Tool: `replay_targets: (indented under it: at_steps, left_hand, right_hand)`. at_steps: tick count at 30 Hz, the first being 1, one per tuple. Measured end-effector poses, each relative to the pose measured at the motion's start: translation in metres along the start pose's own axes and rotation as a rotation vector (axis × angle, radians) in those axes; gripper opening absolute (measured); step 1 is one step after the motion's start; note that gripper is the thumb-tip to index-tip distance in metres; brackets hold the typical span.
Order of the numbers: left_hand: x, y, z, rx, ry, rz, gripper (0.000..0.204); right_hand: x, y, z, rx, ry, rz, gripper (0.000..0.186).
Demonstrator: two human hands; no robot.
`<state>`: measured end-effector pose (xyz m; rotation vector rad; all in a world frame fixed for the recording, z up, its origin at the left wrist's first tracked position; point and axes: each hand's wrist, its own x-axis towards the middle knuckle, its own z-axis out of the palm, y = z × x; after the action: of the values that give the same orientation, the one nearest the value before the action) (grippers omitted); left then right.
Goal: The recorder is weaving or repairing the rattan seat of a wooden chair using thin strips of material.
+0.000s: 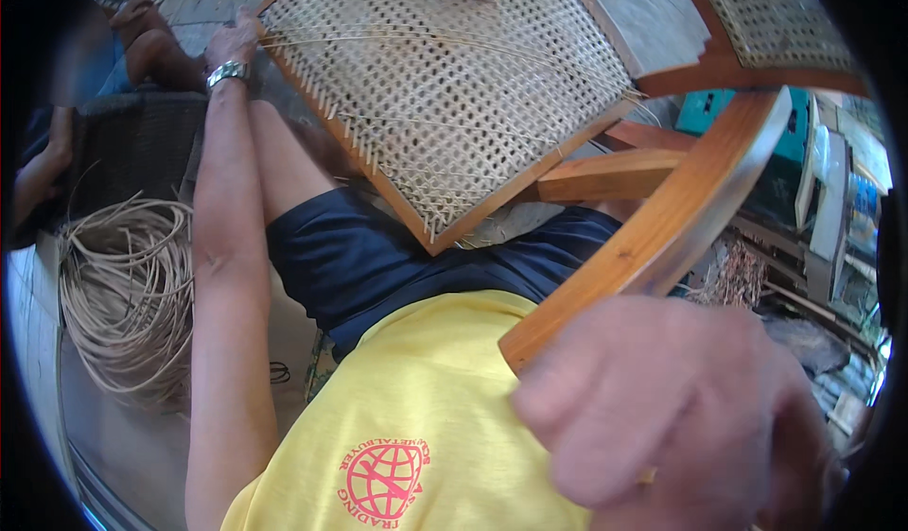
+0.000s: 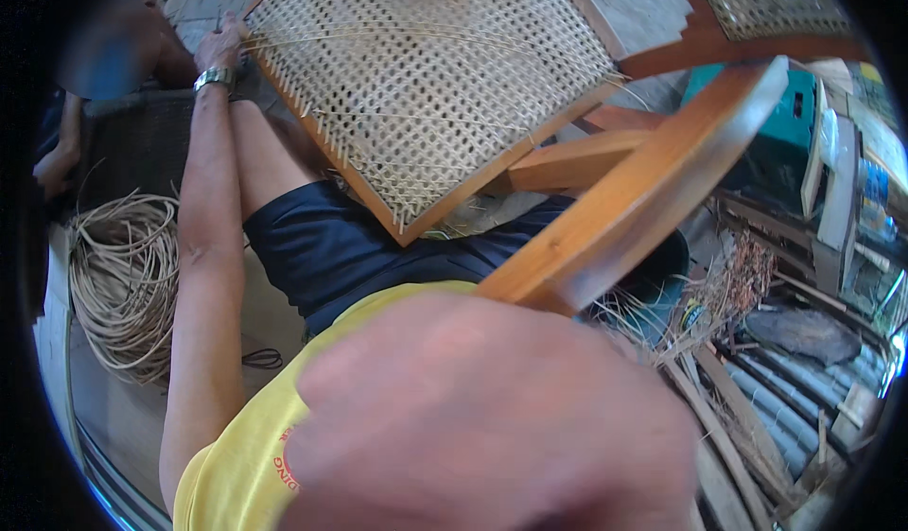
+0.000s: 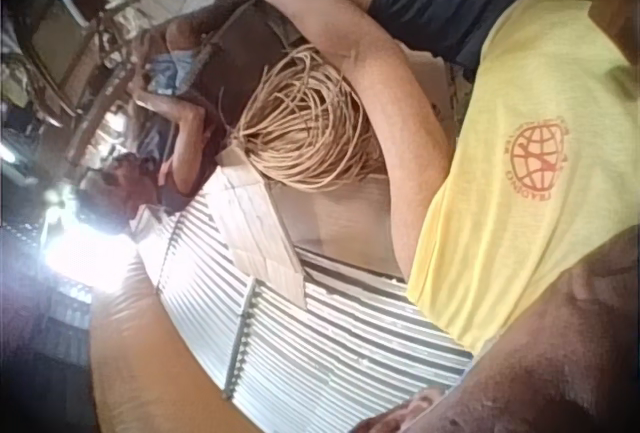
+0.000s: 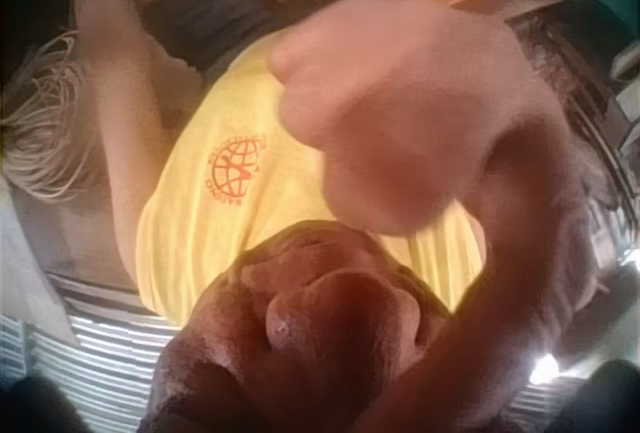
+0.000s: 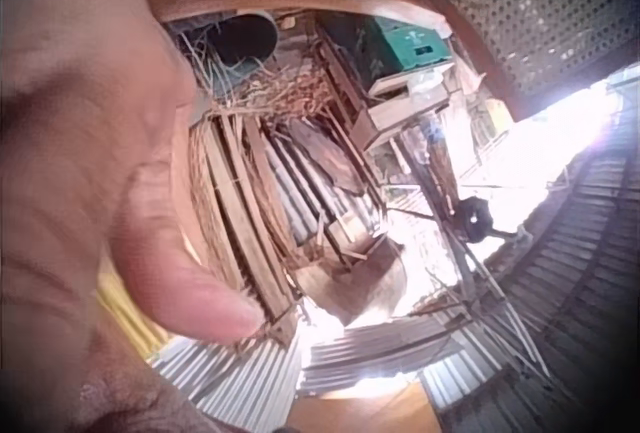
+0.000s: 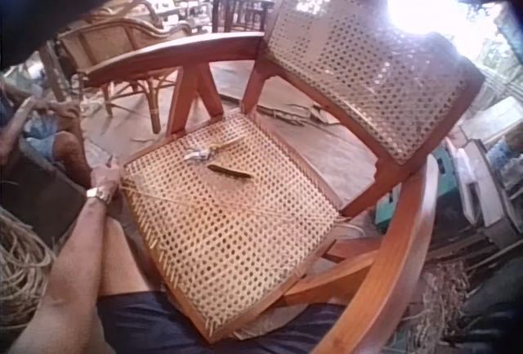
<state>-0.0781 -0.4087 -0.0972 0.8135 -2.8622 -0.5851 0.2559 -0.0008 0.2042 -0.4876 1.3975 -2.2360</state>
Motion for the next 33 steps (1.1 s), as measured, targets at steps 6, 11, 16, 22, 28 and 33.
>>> replay_targets:
  at_steps: [6, 11, 16, 22, 28, 33]
  left_hand:
    - [-0.012, 0.001, 0.005, -0.006, -0.044, 0.004, 0.072]
    - [-0.034, -0.015, -0.033, -0.024, 0.222, 0.005, 0.067]
    - [-0.059, 0.012, -0.053, -0.083, 0.4, 0.211, 0.062]
    - [-0.158, 0.106, -0.006, -0.451, 0.138, 0.747, 0.044]
    - [-0.237, 0.159, -0.006, -0.119, -0.407, 0.778, 0.027]
    - [-0.238, 0.134, 0.015, -0.243, -0.209, 0.91, 0.02]
  right_hand:
    - [-0.002, 0.009, -0.02, -0.08, 0.073, -0.295, 0.027]
    - [-0.093, 0.031, -0.087, -0.166, 0.236, -0.348, 0.063]
    - [-0.18, 0.072, -0.111, -0.36, 0.706, 0.498, 0.038]
    - [-0.115, 0.168, -0.103, -0.671, 0.441, 0.31, 0.038]
    - [-0.003, 0.195, -0.111, -1.085, 0.308, -0.043, 0.033]
    - [0.081, 0.203, -0.16, -1.267, 0.726, -0.349, 0.04]
